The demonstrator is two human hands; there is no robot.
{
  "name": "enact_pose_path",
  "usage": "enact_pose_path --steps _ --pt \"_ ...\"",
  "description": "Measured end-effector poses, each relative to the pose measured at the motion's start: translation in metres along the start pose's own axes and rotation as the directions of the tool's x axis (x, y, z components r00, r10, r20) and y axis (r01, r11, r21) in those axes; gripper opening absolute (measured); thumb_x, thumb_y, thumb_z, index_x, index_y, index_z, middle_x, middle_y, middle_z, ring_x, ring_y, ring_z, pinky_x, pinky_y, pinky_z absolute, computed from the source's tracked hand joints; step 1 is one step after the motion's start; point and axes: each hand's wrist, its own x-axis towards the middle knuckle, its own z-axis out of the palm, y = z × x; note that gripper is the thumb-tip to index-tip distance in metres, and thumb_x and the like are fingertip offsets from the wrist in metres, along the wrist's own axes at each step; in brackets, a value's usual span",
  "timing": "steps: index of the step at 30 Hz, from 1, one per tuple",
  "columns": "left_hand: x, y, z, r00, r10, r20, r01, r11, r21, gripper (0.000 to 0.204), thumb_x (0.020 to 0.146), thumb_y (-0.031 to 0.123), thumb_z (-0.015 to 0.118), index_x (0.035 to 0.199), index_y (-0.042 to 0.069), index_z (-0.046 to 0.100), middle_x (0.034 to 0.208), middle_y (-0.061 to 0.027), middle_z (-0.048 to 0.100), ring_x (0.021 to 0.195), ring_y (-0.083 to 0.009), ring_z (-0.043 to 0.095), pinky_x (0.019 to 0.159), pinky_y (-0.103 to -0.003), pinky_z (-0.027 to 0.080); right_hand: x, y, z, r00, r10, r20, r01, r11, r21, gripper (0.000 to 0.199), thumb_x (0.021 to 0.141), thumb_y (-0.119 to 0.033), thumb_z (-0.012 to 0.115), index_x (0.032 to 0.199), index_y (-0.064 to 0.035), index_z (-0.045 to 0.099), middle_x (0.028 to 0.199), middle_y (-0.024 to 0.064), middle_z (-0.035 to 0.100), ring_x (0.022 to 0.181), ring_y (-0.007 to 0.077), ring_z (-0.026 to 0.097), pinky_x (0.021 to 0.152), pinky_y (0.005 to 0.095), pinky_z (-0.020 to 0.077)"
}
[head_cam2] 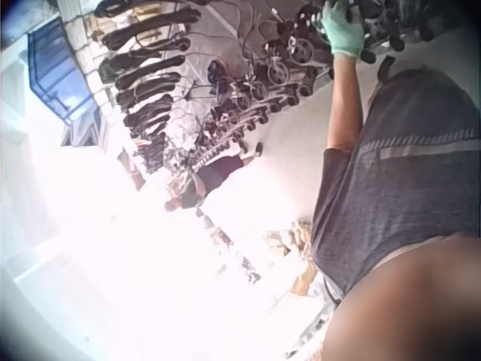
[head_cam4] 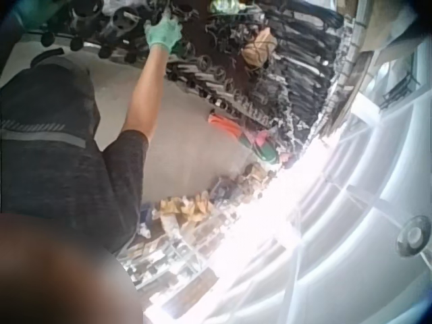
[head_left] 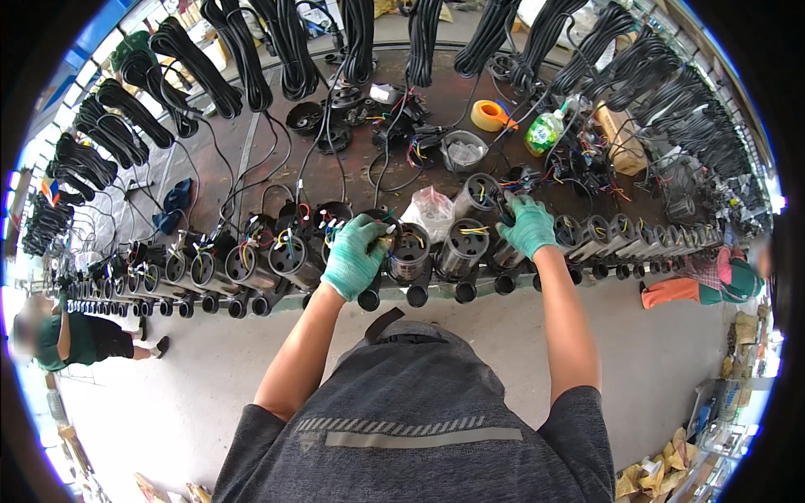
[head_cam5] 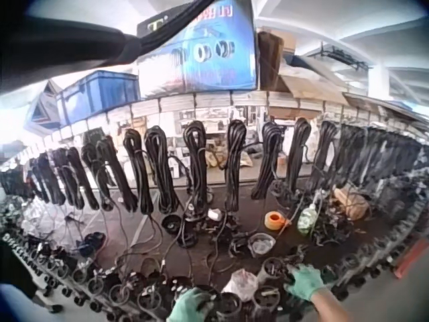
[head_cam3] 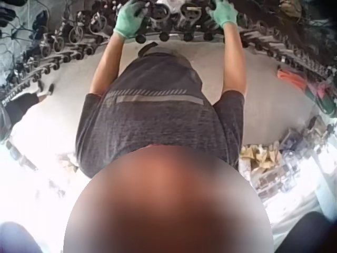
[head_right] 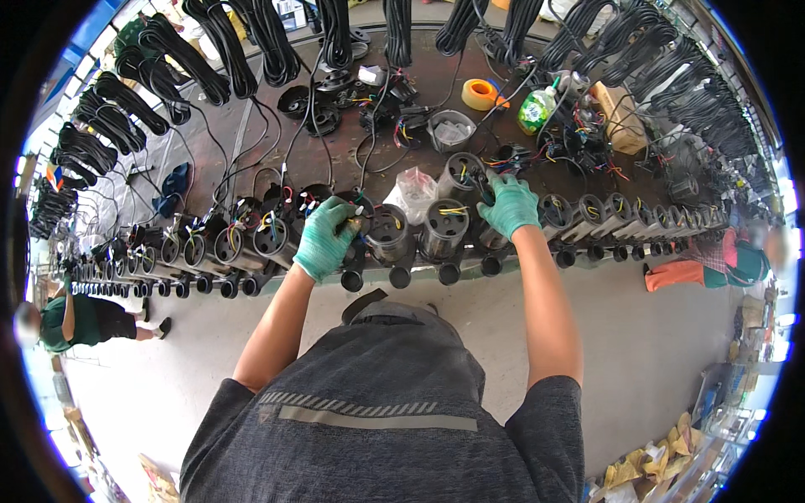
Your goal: The person assembles small electronic components at a workbench, using pliers to strip and crimp wires into cylindrical housings. They repeatedly pick up components, manipulate wires, and place finished units into slots on a rack.
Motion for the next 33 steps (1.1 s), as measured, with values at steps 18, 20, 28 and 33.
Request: enact_pose_path --steps 18,20,28,33 --pt "0.004 0.0 0.004 0.997 0.065 -0.046 -0.063 0.997 0.049 0.022 0.084 0.004 0.079 0.106 0.002 0.074 0.102 -0.015 0.066 0.087 -0.035 0.066 0.077 -0.041 0.054 -0.058 -0.16 0.011 0.799 -0.301 -0.521 0.602 0.403 0.689 0.018 0.096 -0.014 0.077 0.113 -0.0061 0.076 0.104 0.0151 0.073 0.089 0.0328 0.071 0.081 0.0398 0.0575" --pt "0.005 0.003 0.007 0.997 0.029 -0.064 -0.022 0.994 0.109 0.02 0.082 0.004 0.079 0.101 0.002 0.072 0.102 -0.0152 0.064 0.087 -0.0357 0.065 0.077 -0.041 0.054 -0.056 -0.158 0.011 0.906 -0.206 -0.369 0.419 0.314 0.852 0.012 0.101 -0.01 0.072 0.111 -0.0045 0.076 0.099 0.0134 0.075 0.088 0.0225 0.07 0.082 0.0328 0.0563" --pt "0.01 0.001 0.017 0.98 0.092 -0.177 -0.071 0.99 0.12 0.027 0.083 0.004 0.075 0.109 0.003 0.067 0.116 -0.0191 0.066 0.095 -0.0428 0.069 0.083 -0.049 0.056 -0.05 -0.148 0.017 0.939 -0.166 -0.3 0.339 0.315 0.886 0.021 0.101 -0.011 0.072 0.122 -0.0043 0.073 0.099 0.013 0.076 0.088 0.0173 0.068 0.085 0.0326 0.0553" --pt "0.014 0.003 0.017 0.993 0.059 -0.103 -0.046 0.991 0.127 0.03 0.082 0.0 0.069 0.111 0.003 0.065 0.105 -0.02 0.069 0.093 -0.0431 0.068 0.08 -0.049 0.056 -0.043 -0.157 -0.008 0.931 -0.323 -0.169 0.325 0.529 0.784 0.028 0.097 -0.013 0.077 0.123 -0.0036 0.072 0.098 0.0165 0.076 0.086 0.0272 0.073 0.081 0.0375 0.0573"
